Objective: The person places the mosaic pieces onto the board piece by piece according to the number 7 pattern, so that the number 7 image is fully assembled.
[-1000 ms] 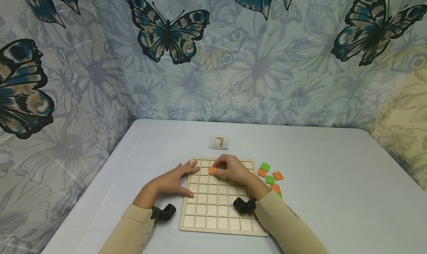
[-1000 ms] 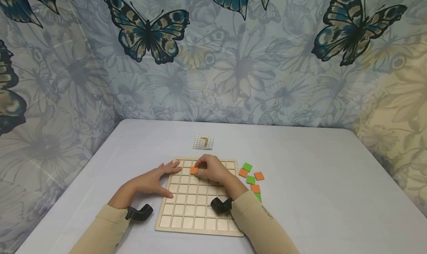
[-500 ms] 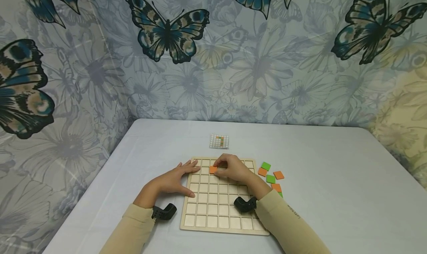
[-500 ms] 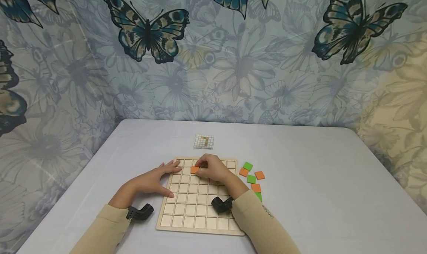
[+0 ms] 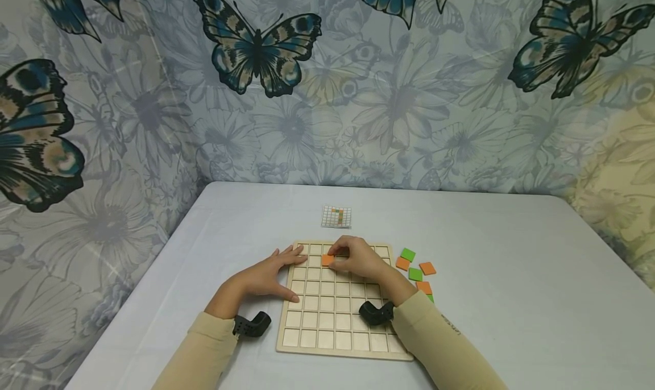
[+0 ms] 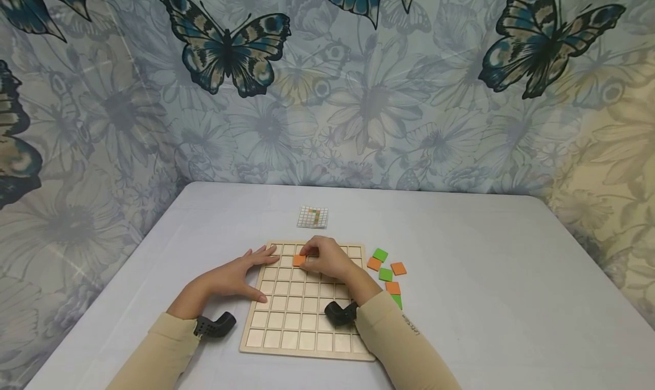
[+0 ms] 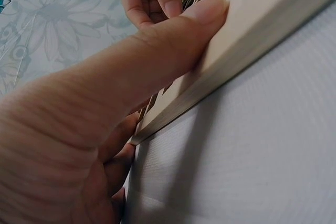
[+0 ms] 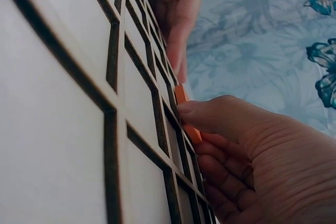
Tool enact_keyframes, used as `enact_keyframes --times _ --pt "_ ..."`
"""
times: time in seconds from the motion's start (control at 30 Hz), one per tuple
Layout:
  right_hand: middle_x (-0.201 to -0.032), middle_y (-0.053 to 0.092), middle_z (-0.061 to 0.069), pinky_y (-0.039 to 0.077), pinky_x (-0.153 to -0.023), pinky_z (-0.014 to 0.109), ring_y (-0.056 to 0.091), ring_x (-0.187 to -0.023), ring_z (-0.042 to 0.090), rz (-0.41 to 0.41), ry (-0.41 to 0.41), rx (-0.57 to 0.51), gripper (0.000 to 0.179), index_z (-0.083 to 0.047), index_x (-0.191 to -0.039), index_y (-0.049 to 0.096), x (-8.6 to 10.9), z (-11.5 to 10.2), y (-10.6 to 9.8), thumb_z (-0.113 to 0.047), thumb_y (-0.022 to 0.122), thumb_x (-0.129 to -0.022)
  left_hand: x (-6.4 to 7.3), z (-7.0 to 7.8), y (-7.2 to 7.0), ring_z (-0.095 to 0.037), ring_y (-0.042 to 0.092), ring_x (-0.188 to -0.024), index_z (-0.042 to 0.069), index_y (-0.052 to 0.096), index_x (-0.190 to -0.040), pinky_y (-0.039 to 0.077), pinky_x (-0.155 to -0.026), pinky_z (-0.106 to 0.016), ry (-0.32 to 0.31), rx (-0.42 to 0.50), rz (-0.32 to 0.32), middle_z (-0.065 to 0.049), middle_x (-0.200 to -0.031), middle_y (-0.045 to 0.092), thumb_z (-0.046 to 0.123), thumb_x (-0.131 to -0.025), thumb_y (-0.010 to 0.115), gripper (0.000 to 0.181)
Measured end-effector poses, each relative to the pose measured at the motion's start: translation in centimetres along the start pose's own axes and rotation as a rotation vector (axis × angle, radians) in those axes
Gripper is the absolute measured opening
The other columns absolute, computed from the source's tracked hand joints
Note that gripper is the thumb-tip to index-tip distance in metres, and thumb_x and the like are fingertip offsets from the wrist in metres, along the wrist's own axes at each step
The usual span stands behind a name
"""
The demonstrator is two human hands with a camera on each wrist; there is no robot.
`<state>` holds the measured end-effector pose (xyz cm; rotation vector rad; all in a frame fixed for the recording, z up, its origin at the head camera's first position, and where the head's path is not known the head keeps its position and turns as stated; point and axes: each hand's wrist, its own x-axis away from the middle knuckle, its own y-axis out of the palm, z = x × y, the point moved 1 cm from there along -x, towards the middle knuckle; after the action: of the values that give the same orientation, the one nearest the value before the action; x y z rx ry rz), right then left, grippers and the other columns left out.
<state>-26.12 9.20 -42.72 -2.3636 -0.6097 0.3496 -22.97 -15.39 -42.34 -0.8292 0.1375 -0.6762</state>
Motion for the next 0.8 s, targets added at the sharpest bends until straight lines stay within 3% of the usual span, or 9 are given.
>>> enact_keyframes --times 0.5,0.8 --pt "-0.099 0.065 0.003 0.053 -0.084 0.03 0.062 -0.093 0.017 -0.01 -0.002 0.009 0.022 -0.009 -0.099 0.068 0.0 -0.1 -0.3 -0.018 0.074 -0.079 -0.1 0.1 0.0 -0.031 0.001 -0.146 0.016 0.04 -0.143 0.0 -0.118 -0.053 0.001 -0.008 -0.003 -0.003 -0.157 0.014 0.039 -0.068 0.081 0.088" --pt "-0.106 0.066 0.01 0.053 -0.087 0.036 0.061 -0.1 0.027 -0.066 -0.015 0.013 0.028 -0.003 -0.107 0.066 0.9 -0.8 -2.3 -0.018 0.07 -0.083 -0.1 0.1 0.1 -0.03 0.001 -0.146 0.016 0.039 -0.143 0.0 -0.118 -0.054 0.001 0.002 -0.006 -0.004 -0.157 0.013 0.038 -0.068 0.082 0.089"
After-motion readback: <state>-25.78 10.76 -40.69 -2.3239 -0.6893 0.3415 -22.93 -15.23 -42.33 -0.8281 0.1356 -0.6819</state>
